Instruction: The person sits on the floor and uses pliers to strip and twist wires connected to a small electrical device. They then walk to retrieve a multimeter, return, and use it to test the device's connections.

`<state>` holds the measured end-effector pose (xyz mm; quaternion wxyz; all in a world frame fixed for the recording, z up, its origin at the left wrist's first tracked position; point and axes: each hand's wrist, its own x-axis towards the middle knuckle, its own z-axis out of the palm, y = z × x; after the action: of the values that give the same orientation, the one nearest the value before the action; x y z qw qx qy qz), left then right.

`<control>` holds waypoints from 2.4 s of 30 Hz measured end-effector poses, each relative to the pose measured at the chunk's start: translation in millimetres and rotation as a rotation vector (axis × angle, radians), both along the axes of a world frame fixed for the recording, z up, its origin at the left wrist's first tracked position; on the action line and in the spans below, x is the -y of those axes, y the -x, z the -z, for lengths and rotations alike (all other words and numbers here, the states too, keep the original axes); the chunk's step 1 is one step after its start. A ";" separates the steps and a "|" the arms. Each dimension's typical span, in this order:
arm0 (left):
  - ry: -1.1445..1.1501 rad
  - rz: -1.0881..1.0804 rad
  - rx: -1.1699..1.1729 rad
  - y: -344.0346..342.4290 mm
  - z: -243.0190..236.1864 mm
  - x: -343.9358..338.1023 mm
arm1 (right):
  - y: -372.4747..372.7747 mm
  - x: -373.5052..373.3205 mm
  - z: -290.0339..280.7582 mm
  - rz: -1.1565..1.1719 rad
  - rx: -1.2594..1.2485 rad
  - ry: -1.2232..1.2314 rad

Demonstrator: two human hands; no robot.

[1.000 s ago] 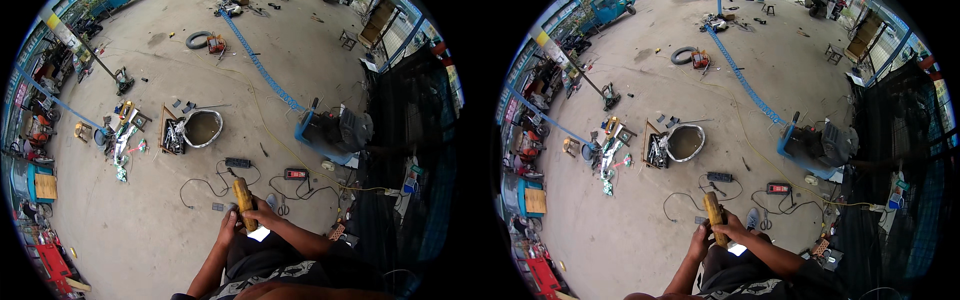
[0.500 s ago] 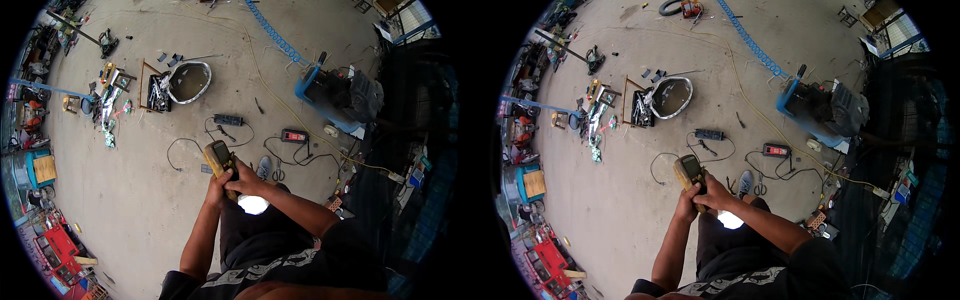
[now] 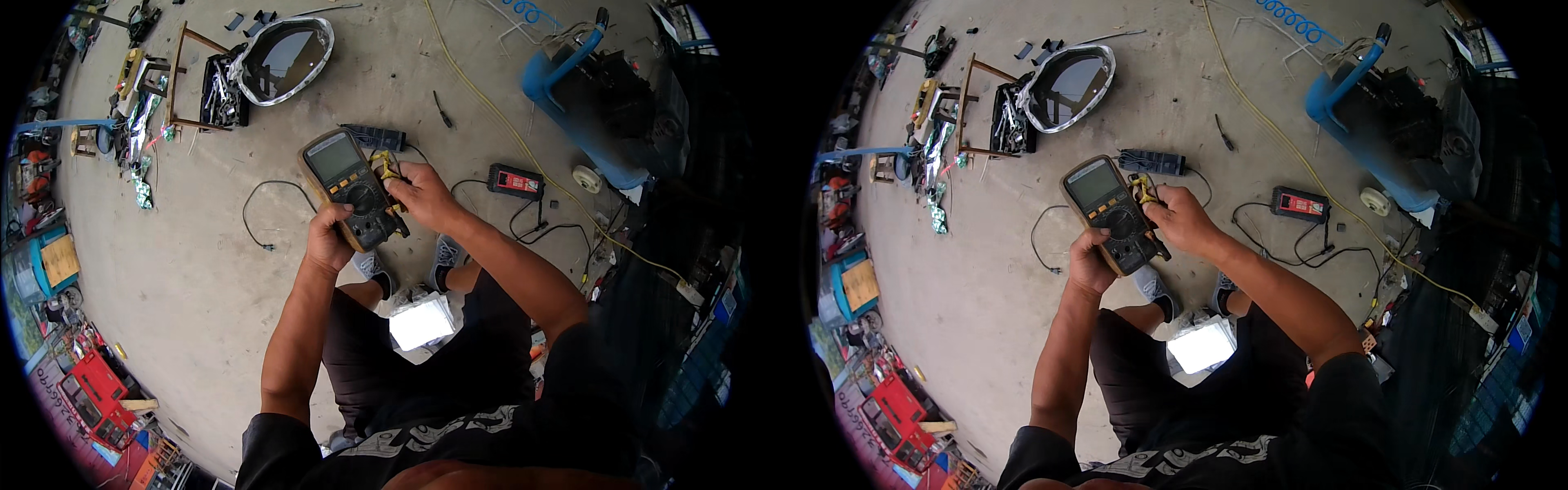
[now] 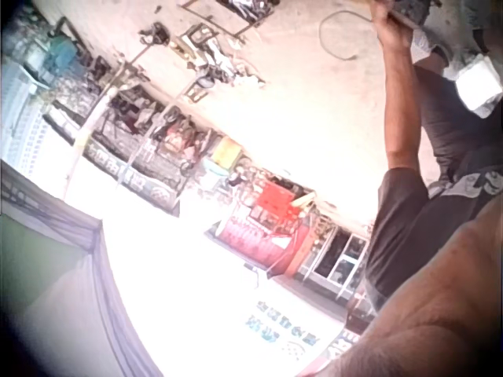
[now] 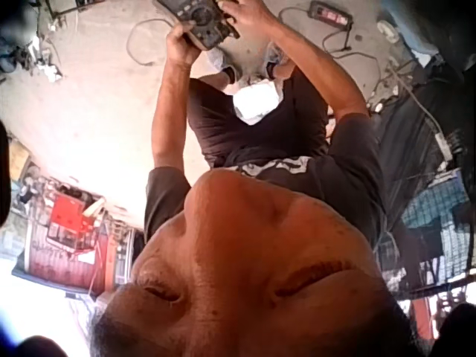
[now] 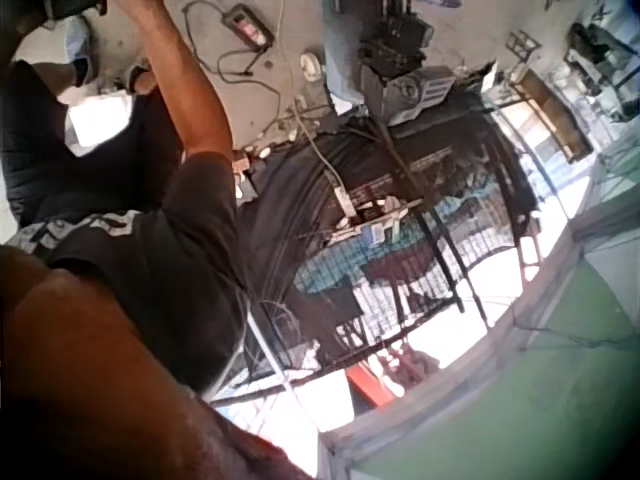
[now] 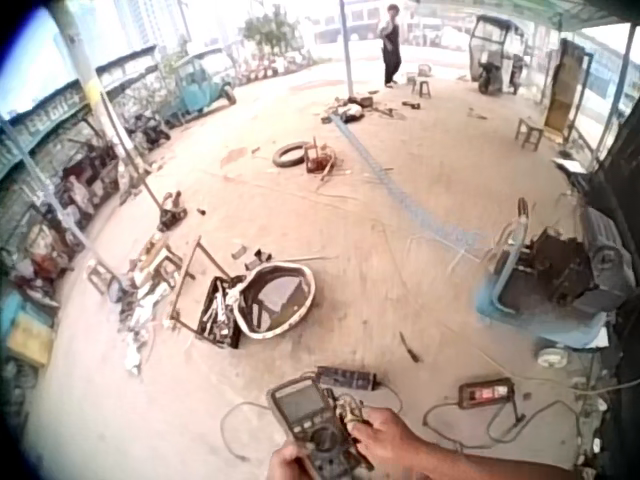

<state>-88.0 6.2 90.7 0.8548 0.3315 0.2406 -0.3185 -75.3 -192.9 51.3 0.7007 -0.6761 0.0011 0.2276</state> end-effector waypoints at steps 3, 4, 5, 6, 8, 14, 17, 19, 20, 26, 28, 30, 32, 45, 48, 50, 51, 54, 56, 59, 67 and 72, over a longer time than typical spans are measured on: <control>0.128 0.022 0.103 -20.8 24.5 -1.5 | -17.6 2.3 35.8 0.063 -0.083 -0.213; 0.149 0.049 0.141 -26.8 36.2 -2.3 | -21.3 2.4 42.5 0.097 -0.232 -0.452; 0.131 0.032 0.147 -28.8 51.1 -6.2 | -23.4 3.7 55.4 0.098 -0.237 -0.432; 0.115 0.016 0.159 -33.2 64.3 -11.1 | -27.7 7.6 67.3 0.099 -0.237 -0.410; 0.113 0.017 0.191 -41.1 85.2 -22.3 | -30.5 12.8 86.0 0.115 -0.282 -0.378; 0.208 -0.003 0.281 -48.8 109.7 -37.0 | -33.3 22.0 103.9 0.094 -0.251 -0.374; 0.218 -0.009 0.369 -44.7 107.9 -43.0 | -29.9 18.9 97.6 0.069 -0.174 -0.310; 0.267 -0.005 0.426 -36.8 94.6 -44.0 | -26.5 16.5 89.4 0.053 -0.121 -0.248; 0.284 -0.042 0.444 -30.8 87.2 -44.0 | -25.6 15.3 89.1 0.053 -0.112 -0.240; 0.274 -0.152 0.625 3.8 52.6 -70.4 | -14.8 15.6 78.7 -0.050 0.043 -0.038; 0.294 -0.190 0.685 13.4 41.3 -73.6 | -9.1 18.5 82.5 -0.093 0.091 -0.009; 0.378 -0.217 0.710 16.9 31.8 -78.8 | -2.8 20.3 84.8 -0.131 0.153 0.055; 0.405 -0.251 0.752 23.5 19.7 -80.7 | 4.7 19.4 86.5 -0.163 0.230 0.155; 0.422 -0.105 1.025 29.2 -67.7 -30.6 | 25.5 38.9 130.1 -0.179 0.565 0.573; 0.459 -0.056 1.025 29.7 -82.7 -20.1 | 25.5 46.1 130.0 -0.311 0.500 0.643; 0.428 -0.066 1.031 33.2 -90.1 -10.3 | 27.6 48.7 128.8 -0.383 0.464 0.688; 0.414 -0.070 1.036 34.8 -93.6 -6.4 | 28.7 50.3 132.5 -0.413 0.456 0.674; 0.474 0.014 1.057 28.5 -101.9 -6.2 | 34.3 50.7 140.4 -0.497 0.444 0.663; 0.505 0.049 1.055 25.7 -106.7 -7.5 | 41.8 44.8 138.7 -0.551 0.457 0.695; 0.458 0.050 1.071 24.1 -113.2 -1.0 | 51.5 45.2 143.4 -0.577 0.368 0.733; 0.454 0.026 1.046 27.0 -117.9 11.4 | 65.8 42.6 137.4 -0.579 0.087 0.750; 0.457 0.001 1.049 25.0 -118.3 2.9 | 56.1 50.8 132.2 -0.380 -0.138 0.476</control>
<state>-112.9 3.3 209.0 0.9096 0.2521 -0.2912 -0.1555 -131.4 -243.7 -80.9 0.4659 -0.7923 -0.0245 0.3933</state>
